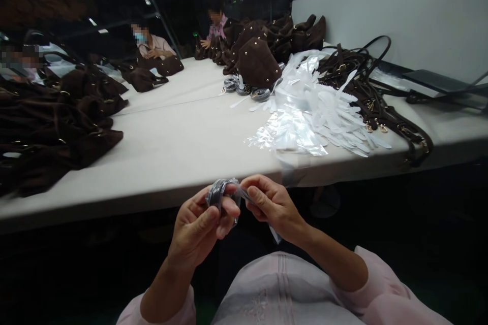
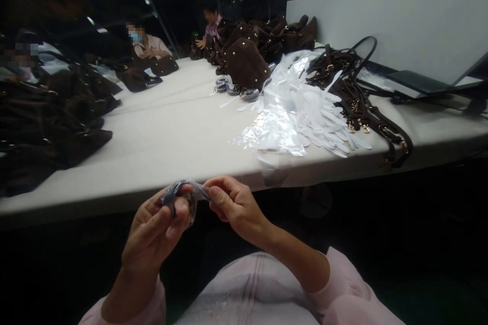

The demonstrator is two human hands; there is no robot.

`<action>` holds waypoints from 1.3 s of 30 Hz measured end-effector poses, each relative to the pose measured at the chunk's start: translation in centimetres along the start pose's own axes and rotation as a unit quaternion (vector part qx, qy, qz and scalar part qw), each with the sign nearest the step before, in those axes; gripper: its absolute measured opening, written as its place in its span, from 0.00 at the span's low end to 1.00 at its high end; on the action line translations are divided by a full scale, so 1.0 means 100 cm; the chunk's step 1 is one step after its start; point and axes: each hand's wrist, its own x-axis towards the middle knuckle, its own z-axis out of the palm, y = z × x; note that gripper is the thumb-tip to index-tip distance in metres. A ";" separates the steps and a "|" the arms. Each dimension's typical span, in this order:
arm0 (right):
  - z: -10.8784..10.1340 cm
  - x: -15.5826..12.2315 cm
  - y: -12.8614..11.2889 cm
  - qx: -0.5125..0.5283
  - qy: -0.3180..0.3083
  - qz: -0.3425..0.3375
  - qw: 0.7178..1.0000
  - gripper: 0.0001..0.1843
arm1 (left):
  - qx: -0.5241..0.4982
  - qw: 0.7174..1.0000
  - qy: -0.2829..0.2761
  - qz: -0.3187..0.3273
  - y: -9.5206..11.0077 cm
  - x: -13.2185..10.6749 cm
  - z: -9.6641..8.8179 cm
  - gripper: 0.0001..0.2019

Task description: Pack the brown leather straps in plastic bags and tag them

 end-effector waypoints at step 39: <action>-0.029 0.012 -0.008 -0.360 -0.028 0.040 0.932 0.09 | 0.678 0.717 -0.103 0.126 -0.034 0.004 -0.059 0.11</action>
